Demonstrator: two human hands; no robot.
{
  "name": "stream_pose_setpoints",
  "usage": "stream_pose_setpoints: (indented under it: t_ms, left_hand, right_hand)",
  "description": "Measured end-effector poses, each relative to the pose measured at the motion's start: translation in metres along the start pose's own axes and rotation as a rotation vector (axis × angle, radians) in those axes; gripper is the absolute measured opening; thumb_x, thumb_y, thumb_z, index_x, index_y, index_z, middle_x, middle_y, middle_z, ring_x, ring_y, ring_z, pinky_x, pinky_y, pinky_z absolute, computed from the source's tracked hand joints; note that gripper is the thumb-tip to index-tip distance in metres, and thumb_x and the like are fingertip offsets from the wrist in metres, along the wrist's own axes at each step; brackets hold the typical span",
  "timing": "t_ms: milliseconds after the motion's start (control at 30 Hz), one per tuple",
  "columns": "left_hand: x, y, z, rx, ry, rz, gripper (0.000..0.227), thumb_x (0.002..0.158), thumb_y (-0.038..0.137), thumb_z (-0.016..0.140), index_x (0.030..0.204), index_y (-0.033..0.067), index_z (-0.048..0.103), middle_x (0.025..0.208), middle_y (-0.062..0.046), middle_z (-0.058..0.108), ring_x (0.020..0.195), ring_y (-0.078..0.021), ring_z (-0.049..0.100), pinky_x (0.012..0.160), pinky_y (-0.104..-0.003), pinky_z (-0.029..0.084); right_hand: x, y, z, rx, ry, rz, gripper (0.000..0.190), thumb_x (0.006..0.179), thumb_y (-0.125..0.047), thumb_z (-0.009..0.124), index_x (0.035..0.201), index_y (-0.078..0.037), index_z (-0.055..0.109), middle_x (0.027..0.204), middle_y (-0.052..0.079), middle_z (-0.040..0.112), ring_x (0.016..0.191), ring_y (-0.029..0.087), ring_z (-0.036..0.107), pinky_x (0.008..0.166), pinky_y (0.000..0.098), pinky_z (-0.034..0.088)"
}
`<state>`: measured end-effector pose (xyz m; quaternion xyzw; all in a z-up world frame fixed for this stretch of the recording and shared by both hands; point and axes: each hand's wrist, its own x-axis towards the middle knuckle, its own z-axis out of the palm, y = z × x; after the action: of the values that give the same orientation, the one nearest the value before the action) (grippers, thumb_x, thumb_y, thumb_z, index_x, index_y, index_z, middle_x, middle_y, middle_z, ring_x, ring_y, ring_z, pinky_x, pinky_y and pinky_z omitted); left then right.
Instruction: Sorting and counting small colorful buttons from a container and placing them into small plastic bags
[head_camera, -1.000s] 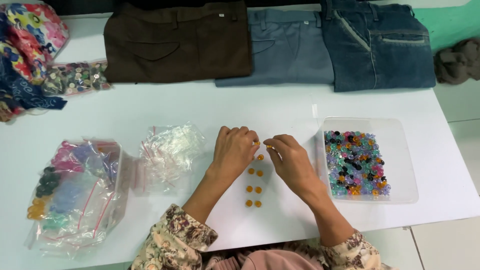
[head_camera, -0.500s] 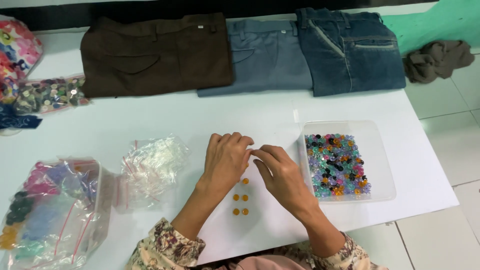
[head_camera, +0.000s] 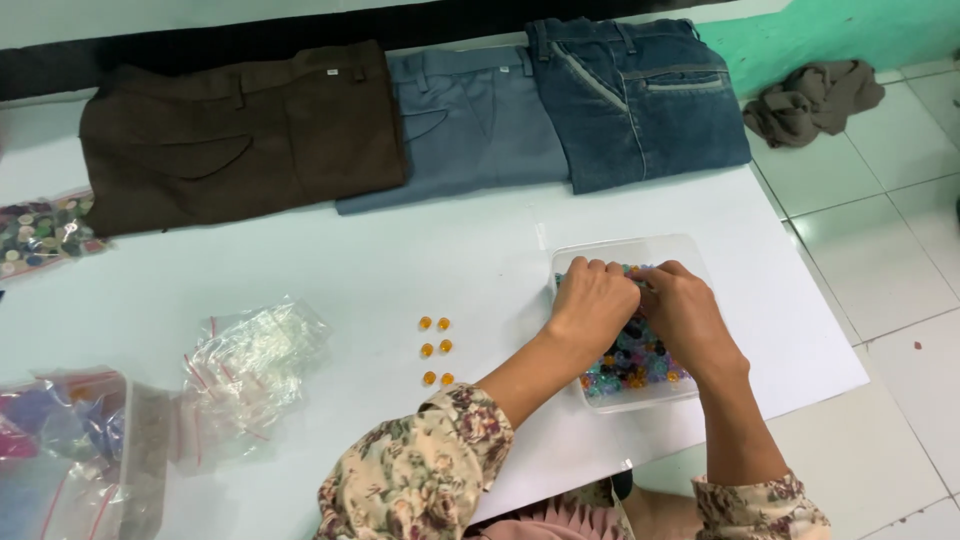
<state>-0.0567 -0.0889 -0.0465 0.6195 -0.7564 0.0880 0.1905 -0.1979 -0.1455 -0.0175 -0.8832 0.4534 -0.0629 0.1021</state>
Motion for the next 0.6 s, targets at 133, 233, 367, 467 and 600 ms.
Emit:
stream_pose_setpoints:
  t_ms: [133,233,367,467,600]
  left_hand:
    - [0.016,0.004,0.029,0.069,-0.095,0.007,0.020,0.075,0.000,0.077,0.062,0.0128,0.068,0.060,-0.002,0.058,0.057,-0.0202,0.057,0.064,-0.037,0.036]
    - [0.018,0.004,0.032,0.092,-0.134,0.024,0.018,0.077,-0.002,0.076,0.065,0.0107,0.071,0.058,-0.003,0.056,0.055,-0.0199,0.055,0.064,-0.035,0.035]
    - [0.014,0.003,0.037,0.081,-0.078,0.018,0.016,0.076,-0.002,0.077,0.066,0.0095,0.073,0.059,-0.005,0.060,0.057,-0.0209,0.058,0.064,-0.037,0.036]
    - [0.012,0.003,0.044,0.074,-0.022,0.009,0.014,0.074,-0.002,0.077,0.068,0.0092,0.073,0.061,-0.006,0.062,0.059,-0.0229,0.060,0.066,-0.039,0.038]
    - [0.009,0.005,0.047,0.072,0.036,-0.021,0.012,0.074,0.000,0.077,0.069,0.0105,0.073,0.064,-0.006,0.063,0.062,-0.0245,0.062,0.068,-0.041,0.039]
  right_hand:
    - [0.001,0.014,0.019,0.015,-0.098,0.051,0.028,0.088,0.001,0.065,0.110,-0.011,0.078,0.101,0.014,0.070,0.088,0.040,0.074,0.076,0.0520,0.063]
    - [0.000,0.015,0.022,-0.026,-0.106,0.057,0.025,0.084,0.005,0.064,0.101,-0.007,0.078,0.099,0.015,0.069,0.084,0.040,0.074,0.074,0.0493,0.064]
    - [-0.002,0.002,0.015,-0.092,-0.176,0.068,0.023,0.082,0.005,0.065,0.099,-0.005,0.076,0.100,0.015,0.069,0.084,0.039,0.075,0.073,0.0499,0.063]
    - [-0.002,-0.006,0.009,-0.137,-0.227,0.078,0.026,0.081,0.002,0.065,0.103,-0.006,0.075,0.104,0.013,0.068,0.087,0.039,0.075,0.074,0.0507,0.063]
    - [-0.004,-0.006,0.014,-0.138,-0.259,0.092,0.024,0.079,-0.002,0.067,0.101,-0.005,0.075,0.107,0.014,0.069,0.088,0.041,0.074,0.074,0.0543,0.062]
